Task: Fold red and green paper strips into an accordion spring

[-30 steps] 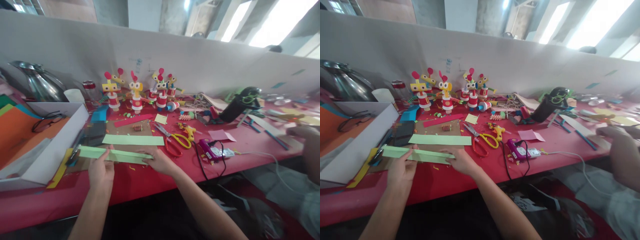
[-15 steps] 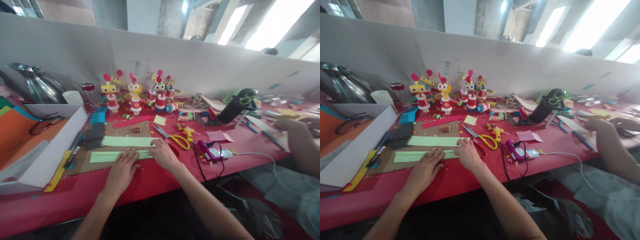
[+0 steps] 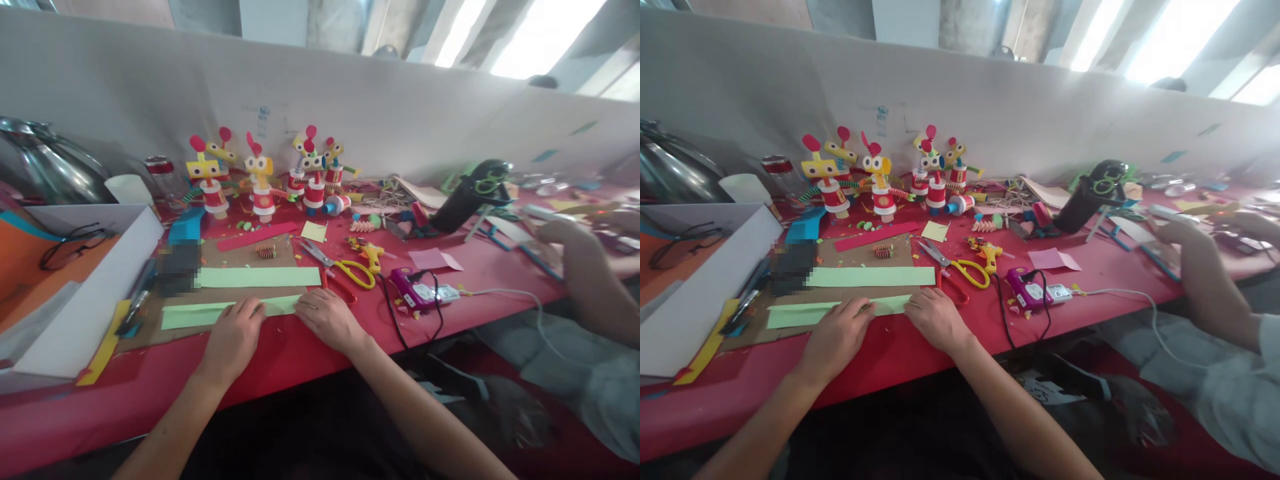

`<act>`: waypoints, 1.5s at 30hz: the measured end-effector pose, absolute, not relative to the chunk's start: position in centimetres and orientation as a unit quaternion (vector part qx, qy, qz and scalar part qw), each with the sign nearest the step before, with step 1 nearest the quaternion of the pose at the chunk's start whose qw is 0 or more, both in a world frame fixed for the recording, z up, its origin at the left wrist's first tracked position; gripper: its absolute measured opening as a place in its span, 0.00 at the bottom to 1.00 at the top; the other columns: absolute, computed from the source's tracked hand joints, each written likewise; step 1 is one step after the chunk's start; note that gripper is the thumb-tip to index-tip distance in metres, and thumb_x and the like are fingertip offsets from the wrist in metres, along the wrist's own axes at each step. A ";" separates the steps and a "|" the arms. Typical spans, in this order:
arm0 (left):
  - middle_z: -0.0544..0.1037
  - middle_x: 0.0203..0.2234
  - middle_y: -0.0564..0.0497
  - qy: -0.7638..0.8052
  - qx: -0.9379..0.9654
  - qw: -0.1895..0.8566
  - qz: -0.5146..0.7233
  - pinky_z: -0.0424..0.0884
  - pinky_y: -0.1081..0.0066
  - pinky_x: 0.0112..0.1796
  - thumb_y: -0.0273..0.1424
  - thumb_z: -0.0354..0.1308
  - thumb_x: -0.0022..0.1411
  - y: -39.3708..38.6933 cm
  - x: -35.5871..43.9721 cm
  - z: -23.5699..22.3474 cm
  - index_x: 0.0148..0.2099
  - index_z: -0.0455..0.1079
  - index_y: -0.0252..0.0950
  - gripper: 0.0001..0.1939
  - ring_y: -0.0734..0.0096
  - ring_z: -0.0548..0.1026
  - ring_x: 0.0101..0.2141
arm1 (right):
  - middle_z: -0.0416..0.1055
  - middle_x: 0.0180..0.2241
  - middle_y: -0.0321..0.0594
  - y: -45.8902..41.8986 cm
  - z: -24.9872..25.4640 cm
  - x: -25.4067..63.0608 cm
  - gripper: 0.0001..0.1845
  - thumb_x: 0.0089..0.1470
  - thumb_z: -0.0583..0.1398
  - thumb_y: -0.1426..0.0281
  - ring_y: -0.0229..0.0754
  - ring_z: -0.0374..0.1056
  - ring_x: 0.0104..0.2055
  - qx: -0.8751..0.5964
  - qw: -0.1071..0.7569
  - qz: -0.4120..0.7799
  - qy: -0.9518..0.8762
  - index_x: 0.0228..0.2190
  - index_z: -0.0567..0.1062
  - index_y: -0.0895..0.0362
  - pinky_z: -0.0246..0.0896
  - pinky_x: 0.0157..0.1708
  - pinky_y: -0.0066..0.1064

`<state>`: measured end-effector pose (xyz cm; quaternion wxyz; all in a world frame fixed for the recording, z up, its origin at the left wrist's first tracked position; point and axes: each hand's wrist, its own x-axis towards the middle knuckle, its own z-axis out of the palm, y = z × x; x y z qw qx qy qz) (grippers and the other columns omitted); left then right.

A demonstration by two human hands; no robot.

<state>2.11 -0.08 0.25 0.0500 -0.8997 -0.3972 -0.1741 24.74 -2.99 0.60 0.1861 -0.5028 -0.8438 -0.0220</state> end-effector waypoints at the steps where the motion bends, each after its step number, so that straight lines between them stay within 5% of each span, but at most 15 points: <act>1: 0.77 0.41 0.41 -0.389 -0.904 0.054 -0.167 0.70 0.59 0.43 0.26 0.46 0.65 0.0 2.1 0.4 0.46 0.74 0.36 0.16 0.59 0.74 0.42 | 0.73 0.37 0.42 -3.0 0.5 24.6 0.11 0.62 0.54 0.70 0.42 0.65 0.41 -0.506 0.184 -0.026 -0.842 0.38 0.77 0.53 0.58 0.43 0.33; 12: 0.77 0.34 0.48 -0.419 -0.885 -0.015 -0.200 0.67 0.65 0.38 0.36 0.50 0.64 1.4 2.0 0.9 0.36 0.73 0.39 0.12 0.62 0.73 0.37 | 0.70 0.33 0.42 -2.1 0.6 23.3 0.12 0.63 0.52 0.72 0.43 0.64 0.36 -0.588 0.194 -0.012 -0.785 0.33 0.74 0.58 0.59 0.39 0.32; 28: 0.74 0.32 0.48 -0.505 -0.832 -0.157 -0.170 0.65 0.67 0.36 0.33 0.52 0.59 2.9 2.4 1.3 0.28 0.67 0.37 0.09 0.64 0.72 0.34 | 0.73 0.34 0.42 -1.2 0.8 23.4 0.06 0.60 0.58 0.70 0.44 0.68 0.39 -0.642 0.172 0.061 -0.744 0.33 0.73 0.59 0.59 0.38 0.31; 41: 0.75 0.30 0.50 -0.568 -0.813 -0.119 -0.052 0.57 0.69 0.29 0.33 0.53 0.59 3.6 3.0 2.5 0.33 0.65 0.40 0.03 0.64 0.72 0.32 | 0.72 0.36 0.43 -1.3 0.8 23.0 0.04 0.59 0.58 0.70 0.46 0.67 0.40 -0.659 0.160 0.012 -0.735 0.36 0.72 0.57 0.60 0.37 0.33; 45: 0.75 0.27 0.53 -0.569 -0.799 -0.180 -0.071 0.59 0.71 0.31 0.31 0.55 0.56 4.2 2.9 2.3 0.33 0.65 0.40 0.02 0.67 0.72 0.30 | 0.72 0.41 0.42 -1.8 0.5 22.9 0.06 0.60 0.57 0.70 0.46 0.64 0.45 -0.540 0.190 -0.060 -0.817 0.38 0.74 0.53 0.59 0.42 0.36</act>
